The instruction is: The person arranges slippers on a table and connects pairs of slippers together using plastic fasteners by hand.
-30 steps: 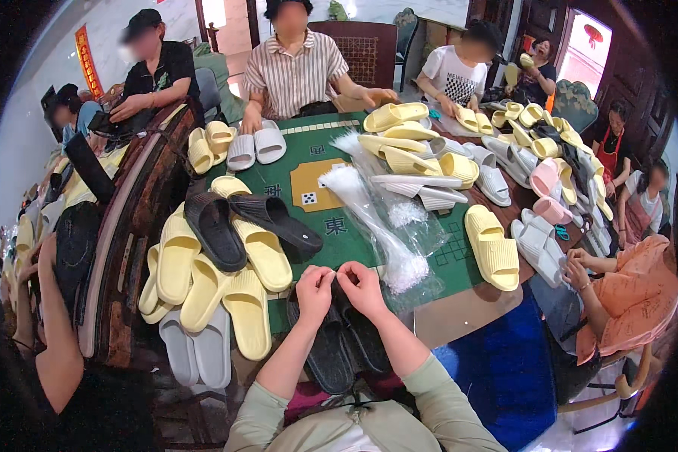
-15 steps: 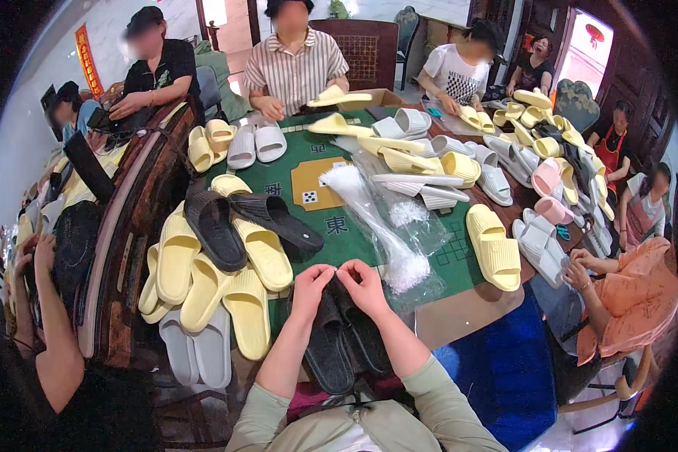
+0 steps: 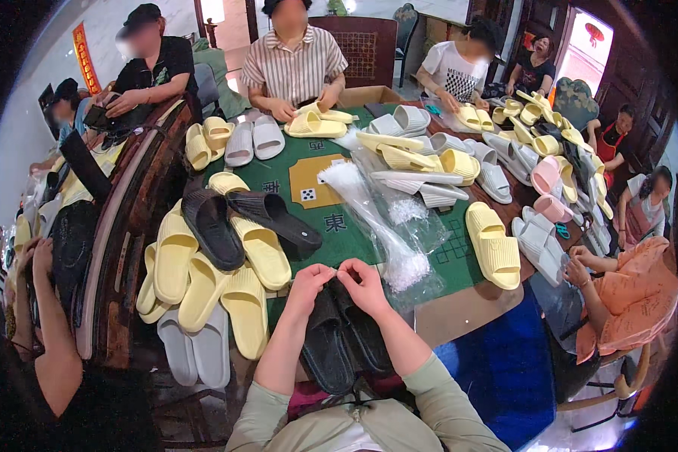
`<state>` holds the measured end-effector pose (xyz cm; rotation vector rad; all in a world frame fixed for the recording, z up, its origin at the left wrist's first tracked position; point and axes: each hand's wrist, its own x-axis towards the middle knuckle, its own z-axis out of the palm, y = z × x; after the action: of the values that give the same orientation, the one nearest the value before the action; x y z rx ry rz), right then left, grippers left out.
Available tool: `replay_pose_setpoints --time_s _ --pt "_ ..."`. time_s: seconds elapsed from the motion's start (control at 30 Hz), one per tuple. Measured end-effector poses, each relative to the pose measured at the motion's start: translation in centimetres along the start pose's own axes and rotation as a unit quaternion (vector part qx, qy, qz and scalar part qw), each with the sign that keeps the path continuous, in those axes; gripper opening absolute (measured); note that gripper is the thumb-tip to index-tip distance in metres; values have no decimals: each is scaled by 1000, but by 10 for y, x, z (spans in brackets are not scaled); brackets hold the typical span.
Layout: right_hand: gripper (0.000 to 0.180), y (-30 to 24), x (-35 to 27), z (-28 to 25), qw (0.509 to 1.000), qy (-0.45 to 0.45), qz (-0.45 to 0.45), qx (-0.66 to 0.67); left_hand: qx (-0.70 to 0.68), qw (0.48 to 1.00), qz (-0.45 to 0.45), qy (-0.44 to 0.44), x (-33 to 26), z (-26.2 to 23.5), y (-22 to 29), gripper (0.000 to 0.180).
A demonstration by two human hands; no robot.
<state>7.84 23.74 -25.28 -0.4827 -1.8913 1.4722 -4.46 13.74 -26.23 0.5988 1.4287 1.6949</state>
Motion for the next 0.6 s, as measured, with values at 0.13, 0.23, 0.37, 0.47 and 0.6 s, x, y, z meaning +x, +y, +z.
replay_pose_setpoints --time_s 0.13,0.23,0.37,0.47,0.6 --pt "8 1 0 -1 1000 -14 4 -13 -13 999 -31 -8 0 -1 4 13" --pt "8 3 0 0 1000 -14 2 -14 -13 999 -22 -22 1 -1 5 13" --pt "8 8 -1 -1 1000 -17 6 -13 0 999 -31 -15 2 0 4 13" --pt "7 9 -1 1 999 -28 21 -6 -3 999 -29 -46 3 -7 3 13" --pt "7 10 -2 1 999 -25 20 -12 2 999 -19 -51 6 -9 -2 12"
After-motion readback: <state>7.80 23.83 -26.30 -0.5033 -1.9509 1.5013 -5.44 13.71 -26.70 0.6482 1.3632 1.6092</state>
